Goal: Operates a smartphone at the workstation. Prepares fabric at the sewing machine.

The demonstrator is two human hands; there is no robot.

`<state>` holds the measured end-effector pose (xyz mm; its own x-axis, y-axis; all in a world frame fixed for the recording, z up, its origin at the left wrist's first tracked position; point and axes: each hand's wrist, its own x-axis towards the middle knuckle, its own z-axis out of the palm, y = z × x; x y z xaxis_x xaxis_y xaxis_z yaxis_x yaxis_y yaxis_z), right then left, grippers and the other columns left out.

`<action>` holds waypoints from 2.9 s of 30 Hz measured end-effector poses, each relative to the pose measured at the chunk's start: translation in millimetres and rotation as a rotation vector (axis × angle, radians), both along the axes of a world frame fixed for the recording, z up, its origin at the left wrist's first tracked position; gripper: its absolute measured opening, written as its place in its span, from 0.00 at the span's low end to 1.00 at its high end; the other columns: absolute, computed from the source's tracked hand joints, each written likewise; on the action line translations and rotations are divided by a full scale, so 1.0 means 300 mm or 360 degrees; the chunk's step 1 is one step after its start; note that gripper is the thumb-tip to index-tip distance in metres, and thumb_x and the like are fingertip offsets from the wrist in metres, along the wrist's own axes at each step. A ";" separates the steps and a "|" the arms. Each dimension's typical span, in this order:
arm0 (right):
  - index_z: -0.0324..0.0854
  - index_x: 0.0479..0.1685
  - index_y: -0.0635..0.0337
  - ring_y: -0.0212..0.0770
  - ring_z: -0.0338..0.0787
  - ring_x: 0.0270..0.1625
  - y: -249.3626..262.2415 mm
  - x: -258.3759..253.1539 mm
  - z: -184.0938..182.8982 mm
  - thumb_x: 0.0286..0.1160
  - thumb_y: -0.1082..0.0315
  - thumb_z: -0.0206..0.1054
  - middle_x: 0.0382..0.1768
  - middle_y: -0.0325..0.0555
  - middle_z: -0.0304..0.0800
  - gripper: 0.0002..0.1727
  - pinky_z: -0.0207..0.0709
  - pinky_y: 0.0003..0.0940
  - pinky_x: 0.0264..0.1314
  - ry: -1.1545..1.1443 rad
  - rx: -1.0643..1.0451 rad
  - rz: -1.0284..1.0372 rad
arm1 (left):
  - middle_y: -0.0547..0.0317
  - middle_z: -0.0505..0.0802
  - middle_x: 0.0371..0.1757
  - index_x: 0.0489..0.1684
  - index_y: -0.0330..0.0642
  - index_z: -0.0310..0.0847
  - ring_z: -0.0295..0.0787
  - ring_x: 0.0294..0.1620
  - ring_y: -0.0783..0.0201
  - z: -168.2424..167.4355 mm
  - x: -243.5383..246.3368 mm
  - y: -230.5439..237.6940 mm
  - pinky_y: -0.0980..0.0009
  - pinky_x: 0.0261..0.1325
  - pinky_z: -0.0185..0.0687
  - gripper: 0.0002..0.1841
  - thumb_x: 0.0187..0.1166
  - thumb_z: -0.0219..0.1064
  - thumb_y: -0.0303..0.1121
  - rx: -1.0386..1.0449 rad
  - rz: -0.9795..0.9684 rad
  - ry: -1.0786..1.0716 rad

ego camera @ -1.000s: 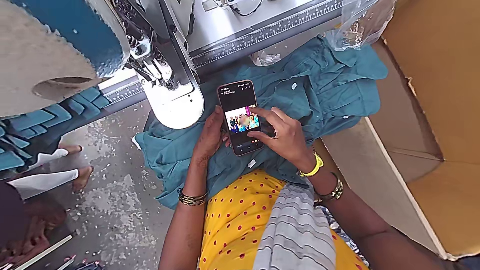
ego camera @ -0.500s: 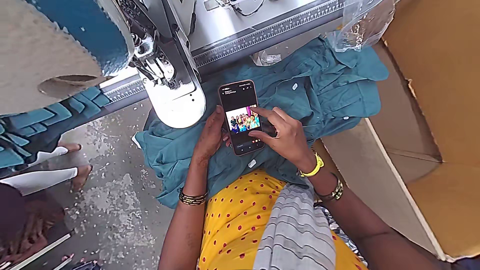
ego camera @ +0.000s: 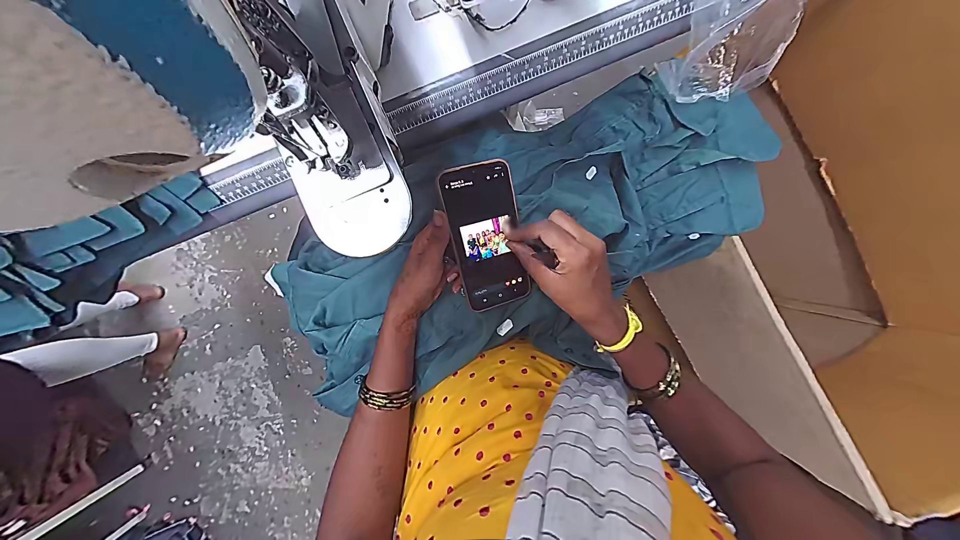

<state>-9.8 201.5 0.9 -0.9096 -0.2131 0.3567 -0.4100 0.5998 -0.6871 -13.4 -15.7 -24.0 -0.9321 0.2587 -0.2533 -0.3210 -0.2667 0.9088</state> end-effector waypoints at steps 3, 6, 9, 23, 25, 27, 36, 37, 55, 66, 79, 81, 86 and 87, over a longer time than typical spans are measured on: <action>0.93 0.46 0.58 0.30 0.78 0.26 0.013 -0.002 0.014 0.73 0.65 0.75 0.32 0.42 0.85 0.08 0.72 0.24 0.26 -0.0011 -0.0099 -0.0078 | 0.70 0.83 0.19 0.46 0.54 0.78 0.70 0.09 0.79 0.002 0.002 0.000 0.85 0.12 0.70 0.23 0.93 0.39 0.55 -0.0036 0.0012 -0.0017; 0.91 0.50 0.58 0.31 0.80 0.29 0.037 -0.001 0.019 0.75 0.64 0.75 0.36 0.43 0.87 0.11 0.74 0.26 0.28 -0.0091 -0.0089 -0.0091 | 0.69 0.84 0.21 0.48 0.53 0.79 0.71 0.10 0.79 -0.001 0.000 0.000 0.84 0.12 0.71 0.24 0.93 0.39 0.56 -0.0028 0.0004 -0.0010; 0.87 0.61 0.55 0.38 0.87 0.36 0.053 0.016 0.026 0.73 0.57 0.77 0.47 0.45 0.90 0.20 0.82 0.38 0.35 -0.0357 -0.0015 -0.0013 | 0.68 0.85 0.22 0.49 0.53 0.78 0.71 0.10 0.79 -0.003 0.000 -0.002 0.84 0.13 0.71 0.24 0.93 0.37 0.55 -0.0023 -0.0006 -0.0002; 0.76 0.74 0.56 0.46 0.85 0.40 0.008 0.115 0.010 0.62 0.47 0.81 0.50 0.52 0.81 0.40 0.81 0.41 0.35 -0.0477 0.0151 0.0040 | 0.69 0.84 0.21 0.49 0.53 0.77 0.70 0.09 0.79 0.004 -0.001 0.000 0.85 0.12 0.70 0.24 0.94 0.35 0.54 -0.0055 -0.0009 -0.0018; 0.76 0.74 0.56 0.46 0.85 0.41 0.012 0.109 0.013 0.62 0.46 0.81 0.51 0.53 0.81 0.40 0.82 0.41 0.36 -0.0471 0.0107 0.0028 | 0.69 0.85 0.21 0.49 0.53 0.77 0.70 0.10 0.79 0.004 -0.001 -0.003 0.85 0.12 0.71 0.24 0.94 0.35 0.54 -0.0055 -0.0019 -0.0003; 0.75 0.74 0.56 0.45 0.85 0.42 0.021 0.100 0.017 0.61 0.45 0.82 0.52 0.53 0.81 0.42 0.82 0.41 0.37 -0.0441 0.0050 0.0004 | 0.70 0.84 0.21 0.49 0.53 0.77 0.70 0.09 0.80 0.004 -0.001 -0.002 0.85 0.12 0.71 0.24 0.94 0.36 0.55 -0.0052 -0.0016 -0.0005; 0.75 0.75 0.57 0.41 0.79 0.36 0.045 0.069 0.033 0.61 0.49 0.83 0.51 0.51 0.80 0.40 0.75 0.38 0.33 -0.0452 0.0010 -0.0067 | 0.69 0.86 0.21 0.48 0.53 0.78 0.72 0.10 0.80 0.004 0.002 -0.001 0.85 0.13 0.72 0.24 0.93 0.37 0.55 -0.0021 -0.0018 -0.0002; 0.75 0.75 0.57 0.41 0.80 0.36 0.043 0.069 0.035 0.61 0.50 0.83 0.52 0.51 0.80 0.40 0.76 0.39 0.33 -0.0463 0.0015 -0.0068 | 0.69 0.86 0.21 0.49 0.53 0.78 0.73 0.10 0.79 0.002 0.002 -0.002 0.85 0.13 0.72 0.25 0.93 0.37 0.56 -0.0008 -0.0021 0.0003; 0.84 0.65 0.57 0.39 0.86 0.39 0.001 0.067 0.026 0.72 0.55 0.76 0.47 0.48 0.84 0.25 0.82 0.36 0.35 -0.0354 -0.0030 -0.0055 | 0.68 0.87 0.22 0.51 0.53 0.79 0.73 0.10 0.80 -0.001 0.001 -0.005 0.85 0.14 0.73 0.24 0.93 0.38 0.56 0.0017 -0.0031 0.0007; 0.83 0.68 0.56 0.43 0.88 0.38 -0.061 0.048 0.042 0.65 0.55 0.82 0.47 0.49 0.83 0.30 0.83 0.39 0.32 -0.0263 0.0042 -0.0058 | 0.68 0.88 0.22 0.51 0.53 0.79 0.74 0.11 0.79 -0.003 0.001 -0.004 0.84 0.14 0.73 0.25 0.93 0.37 0.55 -0.0019 -0.0029 0.0013; 0.91 0.55 0.56 0.41 0.89 0.34 -0.030 -0.029 0.061 0.77 0.71 0.67 0.39 0.46 0.89 0.12 0.83 0.38 0.31 -0.0056 0.0124 0.0072 | 0.68 0.85 0.20 0.48 0.53 0.77 0.72 0.10 0.79 0.005 -0.003 0.004 0.85 0.13 0.71 0.24 0.94 0.35 0.53 -0.0036 -0.0010 -0.0008; 0.92 0.53 0.55 0.42 0.88 0.30 -0.034 -0.028 0.060 0.73 0.73 0.68 0.34 0.46 0.87 0.13 0.81 0.38 0.27 0.0005 0.0175 0.0170 | 0.69 0.85 0.20 0.48 0.53 0.77 0.71 0.10 0.79 0.004 -0.003 0.004 0.85 0.13 0.71 0.24 0.94 0.35 0.53 -0.0035 -0.0013 -0.0004; 0.92 0.59 0.53 0.43 0.87 0.26 -0.060 -0.029 0.053 0.71 0.72 0.69 0.30 0.47 0.86 0.17 0.78 0.37 0.23 0.0155 0.0246 0.0291 | 0.70 0.84 0.19 0.46 0.53 0.76 0.71 0.10 0.79 0.011 -0.003 0.006 0.85 0.14 0.71 0.24 0.94 0.34 0.52 -0.0066 -0.0002 -0.0017; 0.92 0.61 0.53 0.44 0.88 0.27 -0.070 -0.039 0.055 0.71 0.72 0.69 0.31 0.48 0.87 0.19 0.79 0.38 0.24 0.0171 0.0269 0.0280 | 0.70 0.84 0.19 0.45 0.53 0.76 0.71 0.09 0.80 0.009 -0.002 0.006 0.85 0.13 0.71 0.24 0.94 0.35 0.52 -0.0066 0.0001 -0.0024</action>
